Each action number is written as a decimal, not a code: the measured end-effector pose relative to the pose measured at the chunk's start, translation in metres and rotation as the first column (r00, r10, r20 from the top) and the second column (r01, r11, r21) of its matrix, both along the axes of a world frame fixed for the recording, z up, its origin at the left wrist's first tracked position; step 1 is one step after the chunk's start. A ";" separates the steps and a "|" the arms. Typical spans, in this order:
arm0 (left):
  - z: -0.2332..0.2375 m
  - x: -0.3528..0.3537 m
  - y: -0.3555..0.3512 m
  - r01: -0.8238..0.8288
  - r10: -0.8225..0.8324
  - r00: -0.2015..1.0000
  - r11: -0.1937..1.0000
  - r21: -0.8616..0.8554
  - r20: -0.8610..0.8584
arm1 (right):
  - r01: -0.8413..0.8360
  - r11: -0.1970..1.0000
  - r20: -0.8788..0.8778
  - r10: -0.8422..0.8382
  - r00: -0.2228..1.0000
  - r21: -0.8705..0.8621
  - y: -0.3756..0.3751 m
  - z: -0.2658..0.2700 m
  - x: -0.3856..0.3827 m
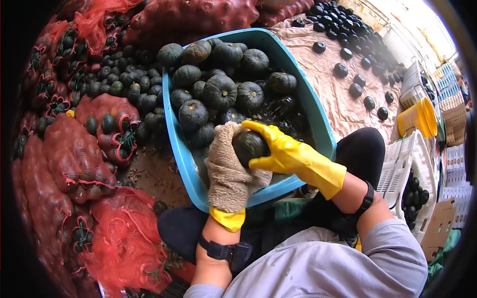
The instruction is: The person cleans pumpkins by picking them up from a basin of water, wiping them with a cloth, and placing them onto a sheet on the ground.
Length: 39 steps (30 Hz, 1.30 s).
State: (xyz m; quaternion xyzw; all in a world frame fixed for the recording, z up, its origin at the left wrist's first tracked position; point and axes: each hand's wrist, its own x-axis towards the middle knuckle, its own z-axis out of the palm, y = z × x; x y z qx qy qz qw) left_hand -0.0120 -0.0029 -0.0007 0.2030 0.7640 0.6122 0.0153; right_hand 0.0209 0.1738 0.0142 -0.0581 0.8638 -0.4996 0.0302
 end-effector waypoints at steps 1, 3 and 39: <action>0.005 0.000 -0.011 0.060 -0.058 0.997 0.998 -0.037 0.046 | -0.064 0.981 -0.091 0.082 0.992 0.184 0.000 0.005 0.003; -0.002 -0.003 -0.019 0.084 -0.127 0.987 0.926 -0.369 -0.094 | 0.014 0.918 0.323 0.125 0.938 -0.396 0.005 0.035 0.009; -0.035 -0.032 0.018 -0.619 -0.054 0.438 0.706 0.344 0.897 | 0.525 0.707 0.720 -0.032 0.693 -0.475 0.027 -0.097 -0.051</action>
